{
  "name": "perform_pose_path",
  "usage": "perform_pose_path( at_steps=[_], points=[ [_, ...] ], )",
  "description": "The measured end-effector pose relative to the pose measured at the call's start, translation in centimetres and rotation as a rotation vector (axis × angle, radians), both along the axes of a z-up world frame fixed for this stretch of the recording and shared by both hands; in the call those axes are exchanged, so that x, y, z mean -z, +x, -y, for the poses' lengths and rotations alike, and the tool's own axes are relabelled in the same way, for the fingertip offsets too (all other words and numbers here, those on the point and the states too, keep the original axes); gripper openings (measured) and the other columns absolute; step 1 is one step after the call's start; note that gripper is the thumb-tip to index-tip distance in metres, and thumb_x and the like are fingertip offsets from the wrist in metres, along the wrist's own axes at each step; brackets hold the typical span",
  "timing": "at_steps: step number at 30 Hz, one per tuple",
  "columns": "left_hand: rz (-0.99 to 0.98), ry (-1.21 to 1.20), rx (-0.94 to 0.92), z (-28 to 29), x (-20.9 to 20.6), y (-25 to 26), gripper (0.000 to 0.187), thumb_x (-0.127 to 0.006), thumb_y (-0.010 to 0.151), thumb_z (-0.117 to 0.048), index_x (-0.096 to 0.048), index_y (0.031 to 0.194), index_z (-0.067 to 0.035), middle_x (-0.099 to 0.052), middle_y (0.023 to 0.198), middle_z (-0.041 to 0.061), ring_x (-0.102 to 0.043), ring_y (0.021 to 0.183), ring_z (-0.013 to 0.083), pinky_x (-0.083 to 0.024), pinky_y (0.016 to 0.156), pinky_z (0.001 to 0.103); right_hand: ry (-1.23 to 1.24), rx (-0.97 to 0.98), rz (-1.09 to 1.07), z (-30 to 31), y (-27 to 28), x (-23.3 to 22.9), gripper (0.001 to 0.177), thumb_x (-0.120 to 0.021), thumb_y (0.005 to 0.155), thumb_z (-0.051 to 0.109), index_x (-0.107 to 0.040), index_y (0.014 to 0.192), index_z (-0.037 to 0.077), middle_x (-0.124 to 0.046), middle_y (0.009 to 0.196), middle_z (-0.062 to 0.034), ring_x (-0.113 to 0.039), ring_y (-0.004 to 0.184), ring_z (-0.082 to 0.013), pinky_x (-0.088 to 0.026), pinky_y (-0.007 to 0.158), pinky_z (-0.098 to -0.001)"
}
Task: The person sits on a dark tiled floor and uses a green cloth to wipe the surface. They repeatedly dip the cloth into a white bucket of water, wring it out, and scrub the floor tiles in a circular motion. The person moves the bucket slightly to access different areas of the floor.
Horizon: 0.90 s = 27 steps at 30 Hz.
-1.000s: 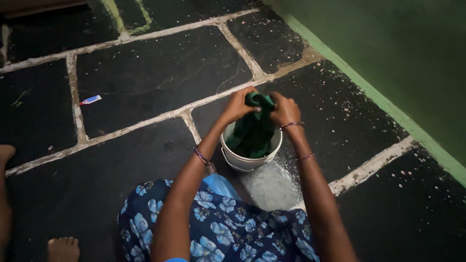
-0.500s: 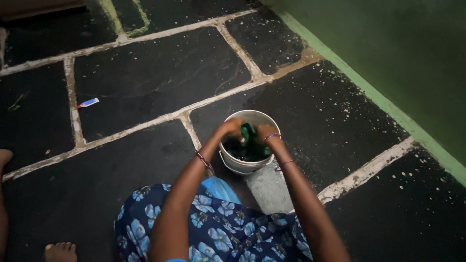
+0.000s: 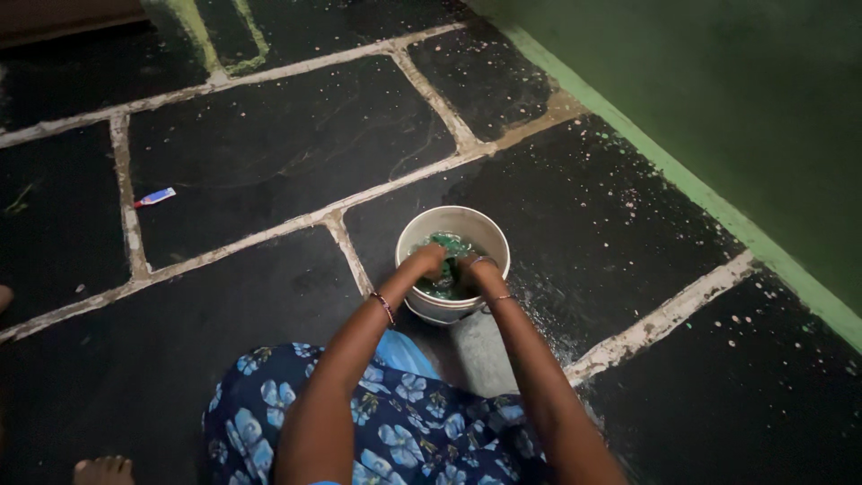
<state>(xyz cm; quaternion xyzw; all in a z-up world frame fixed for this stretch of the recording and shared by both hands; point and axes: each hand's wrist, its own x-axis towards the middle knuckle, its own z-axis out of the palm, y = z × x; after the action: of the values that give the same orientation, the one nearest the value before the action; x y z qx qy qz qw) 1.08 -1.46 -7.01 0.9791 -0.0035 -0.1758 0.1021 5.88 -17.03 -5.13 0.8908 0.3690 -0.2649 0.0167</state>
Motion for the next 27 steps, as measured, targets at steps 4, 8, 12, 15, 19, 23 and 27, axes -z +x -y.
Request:
perform_pose_path(
  at_steps=[4,8,12,15,19,23,27],
  points=[
    [0.162,-0.113,-0.028,0.4,-0.4,-1.8,0.041,-0.079,0.071,-0.007,-0.071,0.111,-0.004,-0.065,0.124,0.027,-0.064,0.11,0.0425,-0.055,0.088,0.05,0.056,0.034,0.031,0.2,-0.4,0.9,0.048,-0.082,0.07,0.026,-0.073,0.115,0.011,-0.074,0.114,-0.021,-0.072,0.107,-0.0358,-0.058,0.091,-0.0451],
    [0.114,-0.07,-0.129,0.8,-2.2,-2.9,0.031,-0.071,0.08,-0.012,-0.075,0.11,-0.006,-0.071,0.12,0.02,-0.07,0.112,0.0396,-0.058,0.09,0.05,0.138,0.06,0.079,0.4,-0.5,0.5,0.053,-0.082,0.071,0.026,-0.071,0.121,0.014,-0.072,0.115,-0.0222,-0.071,0.109,-0.0383,-0.057,0.093,-0.0465],
    [0.399,-0.2,-0.268,1.4,-5.8,-4.9,0.038,-0.074,0.078,-0.016,-0.07,0.115,-0.01,-0.073,0.112,0.021,-0.069,0.11,0.0403,-0.055,0.093,0.05,0.248,0.205,0.212,0.4,-0.7,-0.8,0.043,-0.079,0.08,0.031,-0.075,0.117,0.009,-0.074,0.115,-0.0248,-0.071,0.109,-0.0417,-0.057,0.095,-0.0483],
    [0.656,-0.372,-0.401,1.2,-7.7,-5.5,0.048,-0.072,0.071,-0.007,-0.065,0.119,-0.008,-0.072,0.108,0.023,-0.067,0.105,0.0434,-0.054,0.088,0.052,0.512,0.41,0.247,0.3,-1.5,-3.0,0.056,-0.082,0.077,0.029,-0.066,0.127,0.011,-0.073,0.113,-0.0266,-0.069,0.108,-0.0455,-0.056,0.095,-0.0516],
    [0.828,-0.566,-0.582,1.3,-8.7,-5.3,0.042,-0.072,0.071,-0.011,-0.071,0.113,-0.01,-0.073,0.108,0.023,-0.067,0.103,0.0421,-0.054,0.087,0.05,0.854,0.484,0.177,0.8,-2.4,-5.7,0.079,-0.086,0.066,0.027,-0.053,0.136,0.011,-0.069,0.118,-0.0262,-0.066,0.112,-0.0454,-0.053,0.096,-0.0517],
    [0.827,-0.503,-0.59,1.3,-9.6,-5.1,0.047,-0.072,0.072,-0.013,-0.071,0.119,-0.012,-0.072,0.107,0.024,-0.068,0.101,0.0425,-0.055,0.088,0.05,1.243,0.127,0.001,0.7,-0.6,-4.2,0.104,-0.088,0.057,0.022,-0.038,0.147,0.007,-0.052,0.138,-0.0292,-0.052,0.129,-0.0438,-0.044,0.107,-0.0483],
    [0.565,-0.382,-0.484,1.2,-9.4,-5.1,0.039,-0.079,0.075,-0.024,-0.072,0.11,-0.009,-0.073,0.102,0.023,-0.069,0.1,0.0416,-0.055,0.089,0.05,1.058,0.036,-0.05,0.8,0.5,-1.0,0.108,-0.087,0.056,0.021,-0.035,0.15,0.006,-0.047,0.141,-0.0272,-0.047,0.133,-0.0445,-0.042,0.11,-0.0466]
  ],
)
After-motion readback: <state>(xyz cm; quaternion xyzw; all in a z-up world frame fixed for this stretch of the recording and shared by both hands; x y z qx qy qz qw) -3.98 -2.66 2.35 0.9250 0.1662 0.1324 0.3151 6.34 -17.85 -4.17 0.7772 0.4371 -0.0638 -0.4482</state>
